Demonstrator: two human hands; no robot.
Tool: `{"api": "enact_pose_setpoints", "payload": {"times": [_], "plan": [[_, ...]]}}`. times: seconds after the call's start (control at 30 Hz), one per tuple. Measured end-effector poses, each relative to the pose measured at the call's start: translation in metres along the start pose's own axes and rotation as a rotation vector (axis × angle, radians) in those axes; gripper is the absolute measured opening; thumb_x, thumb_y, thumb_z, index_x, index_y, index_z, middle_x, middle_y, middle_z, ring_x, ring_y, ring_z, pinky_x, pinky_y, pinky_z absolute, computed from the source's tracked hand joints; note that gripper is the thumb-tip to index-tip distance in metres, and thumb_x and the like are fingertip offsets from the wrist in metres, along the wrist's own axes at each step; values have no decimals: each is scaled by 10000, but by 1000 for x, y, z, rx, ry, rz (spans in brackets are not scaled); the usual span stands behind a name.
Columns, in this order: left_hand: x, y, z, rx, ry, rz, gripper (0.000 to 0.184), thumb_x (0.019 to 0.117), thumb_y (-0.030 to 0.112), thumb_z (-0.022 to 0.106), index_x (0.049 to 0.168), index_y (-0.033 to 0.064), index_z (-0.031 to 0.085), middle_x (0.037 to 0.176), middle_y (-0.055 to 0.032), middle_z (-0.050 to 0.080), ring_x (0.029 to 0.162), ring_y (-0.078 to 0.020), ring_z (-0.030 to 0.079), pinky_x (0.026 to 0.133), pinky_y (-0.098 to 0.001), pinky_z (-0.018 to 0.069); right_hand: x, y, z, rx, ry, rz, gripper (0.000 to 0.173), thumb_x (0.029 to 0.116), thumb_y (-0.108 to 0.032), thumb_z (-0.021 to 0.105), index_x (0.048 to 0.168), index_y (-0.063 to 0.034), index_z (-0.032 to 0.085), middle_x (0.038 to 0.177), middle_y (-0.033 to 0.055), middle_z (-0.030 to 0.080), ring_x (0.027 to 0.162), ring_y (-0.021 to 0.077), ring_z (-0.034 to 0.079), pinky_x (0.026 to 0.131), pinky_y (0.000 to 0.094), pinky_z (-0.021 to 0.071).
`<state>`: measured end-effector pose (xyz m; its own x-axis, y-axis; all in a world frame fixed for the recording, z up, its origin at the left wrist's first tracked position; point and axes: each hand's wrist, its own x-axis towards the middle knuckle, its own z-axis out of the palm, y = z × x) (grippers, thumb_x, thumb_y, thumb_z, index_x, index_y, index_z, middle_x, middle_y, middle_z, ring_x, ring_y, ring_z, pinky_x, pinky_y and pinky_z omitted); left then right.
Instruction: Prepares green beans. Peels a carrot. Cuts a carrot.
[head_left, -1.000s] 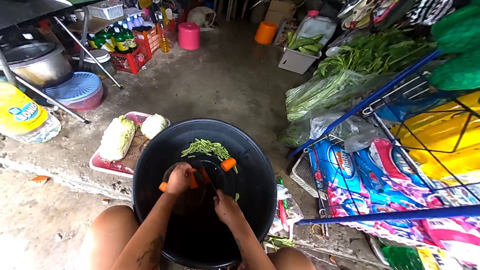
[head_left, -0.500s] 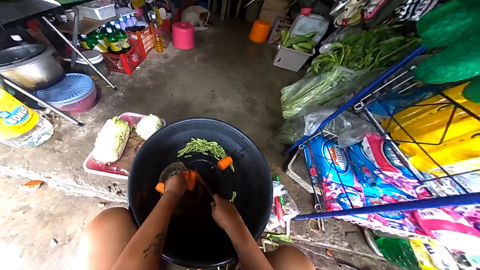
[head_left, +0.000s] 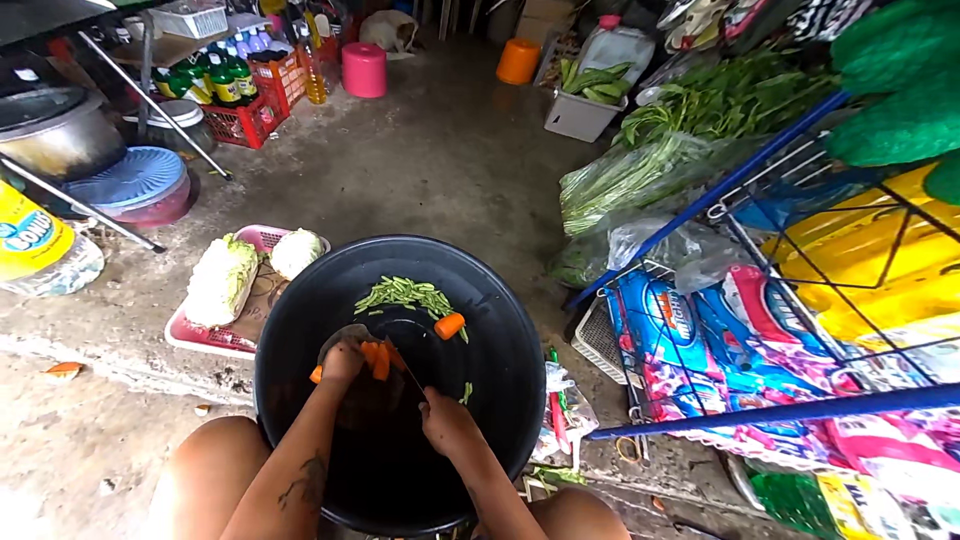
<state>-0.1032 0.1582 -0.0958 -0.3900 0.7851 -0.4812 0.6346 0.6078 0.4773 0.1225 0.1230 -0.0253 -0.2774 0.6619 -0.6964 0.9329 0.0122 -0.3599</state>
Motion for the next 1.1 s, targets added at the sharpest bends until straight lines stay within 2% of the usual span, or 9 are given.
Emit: {"api": "enact_pose_setpoints", "payload": {"times": [0.1, 0.2, 0.37, 0.57, 0.7, 0.8, 0.93, 1.0, 1.1], "plan": [[-2, 1, -5, -65, -5, -29, 349, 995, 268, 649, 1246, 26, 669, 1257, -223, 676, 1209, -379, 641, 1046, -588, 487, -1, 5, -3, -17, 2, 32, 445, 1134, -320, 348, 1519, -117, 441, 1299, 196, 657, 1151, 348, 682, 972, 533, 544], [-6, 9, -6, 48, -57, -39, 364, 1028, 305, 589, 1243, 28, 685, 1288, -227, 666, 1248, -383, 621, 1067, -598, 464, 1, 8, 0, -24, -36, 47, 438, 1130, -312, 361, 1513, -117, 444, 1290, 203, 655, 1109, 350, 693, 940, 530, 554], [3, 8, 2, -23, -50, 31, 327, 1041, 243, 557, 1231, 5, 676, 1236, -231, 685, 1194, -382, 650, 1047, -583, 484, 8, 6, 2, 6, -45, 9, 441, 1132, -331, 363, 1516, -130, 445, 1245, 205, 669, 1029, 343, 716, 894, 520, 574], [5, -3, 3, -232, 28, -19, 316, 1020, 213, 607, 1248, -3, 643, 1194, -232, 690, 1107, -366, 685, 998, -563, 523, 14, 1, 1, -6, -20, -15, 447, 1134, -324, 353, 1516, -112, 443, 1283, 216, 660, 1123, 363, 690, 967, 540, 544], [-4, 0, 5, -480, -89, -31, 317, 1017, 156, 650, 1286, -11, 622, 1185, -201, 691, 1033, -284, 703, 942, -457, 569, 17, 0, 1, 1, -19, -7, 458, 1135, -324, 352, 1537, -116, 424, 1291, 213, 657, 1122, 359, 691, 966, 529, 546], [3, 1, 17, -405, -122, -20, 324, 998, 129, 656, 1288, -9, 617, 1151, -192, 700, 990, -273, 716, 921, -443, 584, 20, -2, 4, -8, -15, -18, 447, 1133, -330, 357, 1519, -121, 442, 1274, 207, 664, 1114, 355, 693, 955, 534, 549], [6, 1, 25, -331, -71, -51, 385, 976, 139, 669, 1321, -5, 576, 1105, -189, 714, 939, -283, 737, 878, -457, 606, 23, -6, 7, -32, -20, -37, 440, 1134, -334, 353, 1514, -135, 451, 1283, 202, 665, 1160, 360, 678, 982, 540, 538], [2, 2, 23, -269, -30, -43, 418, 968, 165, 685, 1333, -1, 568, 1149, -202, 701, 991, -313, 727, 908, -492, 593, 24, -7, 8, -48, 0, -41, 432, 1132, -331, 356, 1504, -137, 461, 1290, 193, 667, 1179, 358, 671, 990, 542, 534], [-7, 7, 16, -108, 30, 53, 405, 978, 173, 666, 1345, 20, 591, 1335, -232, 621, 1245, -372, 617, 1069, -540, 493, 27, -9, 10, -89, 83, -56, 411, 1126, -297, 382, 1487, -128, 484, 1327, 181, 653, 1223, 349, 652, 1014, 534, 529]]}}
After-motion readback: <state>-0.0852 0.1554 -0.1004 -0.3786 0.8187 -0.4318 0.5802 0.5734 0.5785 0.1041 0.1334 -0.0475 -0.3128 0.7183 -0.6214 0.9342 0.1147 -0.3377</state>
